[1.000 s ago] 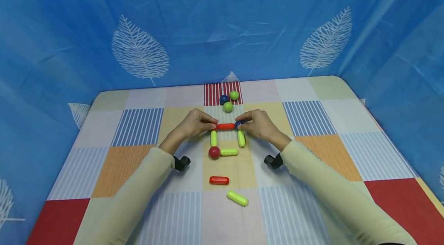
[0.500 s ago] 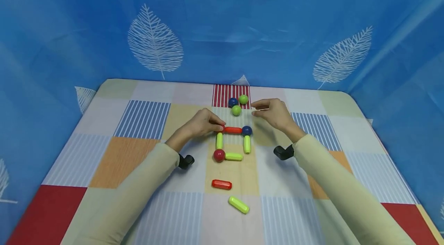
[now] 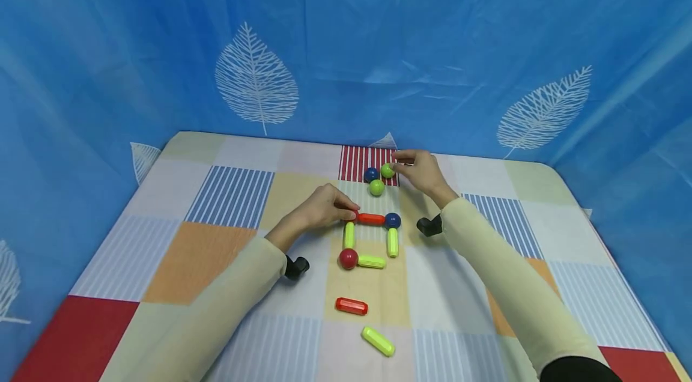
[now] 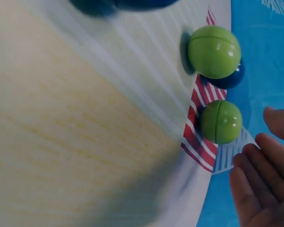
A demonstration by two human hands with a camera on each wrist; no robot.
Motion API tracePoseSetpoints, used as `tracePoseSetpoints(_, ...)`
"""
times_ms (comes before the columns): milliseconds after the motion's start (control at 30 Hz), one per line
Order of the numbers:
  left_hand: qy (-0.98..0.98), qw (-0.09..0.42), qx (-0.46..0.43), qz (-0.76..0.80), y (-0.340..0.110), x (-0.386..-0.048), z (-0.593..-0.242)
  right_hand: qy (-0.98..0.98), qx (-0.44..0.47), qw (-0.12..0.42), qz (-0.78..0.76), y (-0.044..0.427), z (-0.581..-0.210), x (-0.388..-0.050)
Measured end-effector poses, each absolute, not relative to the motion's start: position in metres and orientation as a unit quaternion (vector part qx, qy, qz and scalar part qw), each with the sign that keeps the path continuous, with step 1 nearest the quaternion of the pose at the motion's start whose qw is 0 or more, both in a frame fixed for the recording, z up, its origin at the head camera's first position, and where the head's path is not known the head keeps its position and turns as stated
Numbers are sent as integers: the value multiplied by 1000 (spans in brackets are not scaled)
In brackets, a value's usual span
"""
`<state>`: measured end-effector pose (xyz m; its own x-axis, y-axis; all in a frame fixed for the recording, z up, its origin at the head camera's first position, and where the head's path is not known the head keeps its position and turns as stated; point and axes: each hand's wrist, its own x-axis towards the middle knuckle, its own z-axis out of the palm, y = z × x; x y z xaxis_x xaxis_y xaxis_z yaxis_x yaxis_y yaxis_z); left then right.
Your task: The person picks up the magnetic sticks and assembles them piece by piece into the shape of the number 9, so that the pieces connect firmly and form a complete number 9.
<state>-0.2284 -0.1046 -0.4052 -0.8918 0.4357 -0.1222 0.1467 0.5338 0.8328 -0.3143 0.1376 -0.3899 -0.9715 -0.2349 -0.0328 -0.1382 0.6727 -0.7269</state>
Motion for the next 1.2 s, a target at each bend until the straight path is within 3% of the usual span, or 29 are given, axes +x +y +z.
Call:
tracePoseSetpoints(233,855,169,162,462,-104,-228,-404,914,-103,91,-382,130,-396,-323)
tracePoseSetpoints(700,857,170,154,462,-103,-226,-402,929,-111,79,-346,127,-401,-325)
tracePoseSetpoints(1200,859,171,146,459,-102,-226,-403,932,-95,75,-343,155,-401,-306)
